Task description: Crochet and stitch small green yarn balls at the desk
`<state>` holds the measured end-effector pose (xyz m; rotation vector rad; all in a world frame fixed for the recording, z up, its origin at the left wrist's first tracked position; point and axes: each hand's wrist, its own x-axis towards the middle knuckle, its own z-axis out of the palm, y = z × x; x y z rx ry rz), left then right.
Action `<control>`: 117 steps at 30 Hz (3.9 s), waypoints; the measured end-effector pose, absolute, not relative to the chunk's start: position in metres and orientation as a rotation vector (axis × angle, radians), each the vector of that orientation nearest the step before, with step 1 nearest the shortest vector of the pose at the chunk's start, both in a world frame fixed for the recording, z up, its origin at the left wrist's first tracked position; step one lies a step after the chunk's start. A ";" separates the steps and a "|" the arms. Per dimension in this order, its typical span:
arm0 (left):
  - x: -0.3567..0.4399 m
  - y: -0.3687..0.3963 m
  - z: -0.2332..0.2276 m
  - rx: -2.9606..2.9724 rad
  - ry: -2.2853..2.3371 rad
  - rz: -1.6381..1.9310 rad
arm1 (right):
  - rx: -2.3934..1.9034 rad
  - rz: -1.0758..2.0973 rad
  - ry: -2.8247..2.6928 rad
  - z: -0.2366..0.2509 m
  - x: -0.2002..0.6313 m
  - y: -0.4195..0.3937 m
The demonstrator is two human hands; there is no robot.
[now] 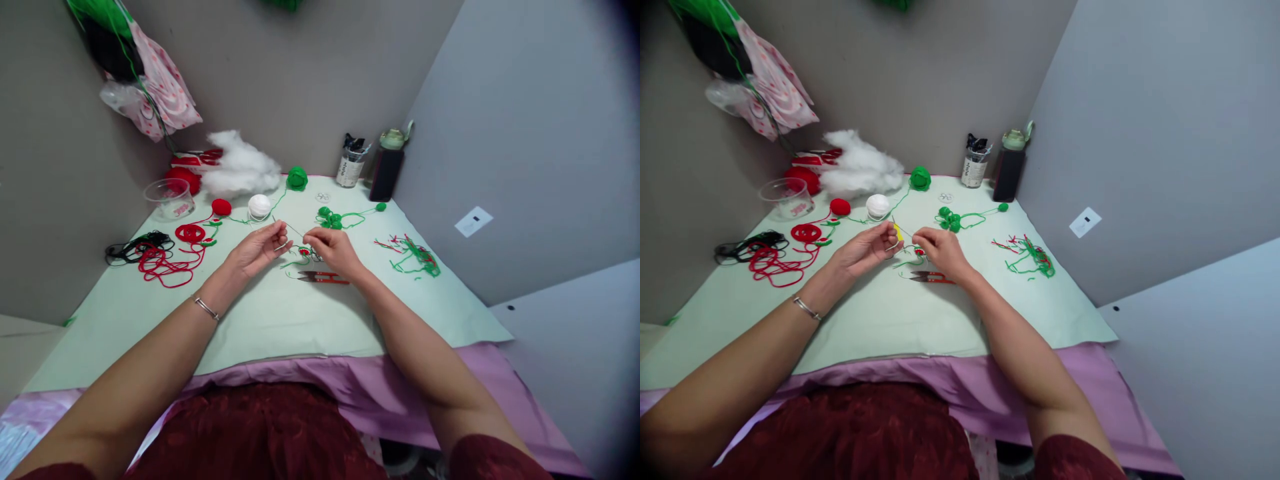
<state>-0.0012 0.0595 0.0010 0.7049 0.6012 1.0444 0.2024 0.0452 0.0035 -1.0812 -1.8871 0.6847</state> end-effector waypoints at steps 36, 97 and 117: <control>0.012 0.049 -0.010 1.326 0.890 1.053 | -1.018 1.091 -1.572 0.008 0.207 0.051; 0.010 0.053 -0.011 1.696 1.048 1.199 | -1.046 1.078 -1.699 0.011 0.208 0.049; 0.001 0.062 -0.003 1.110 0.916 1.273 | -1.060 1.054 -1.901 0.017 0.210 0.045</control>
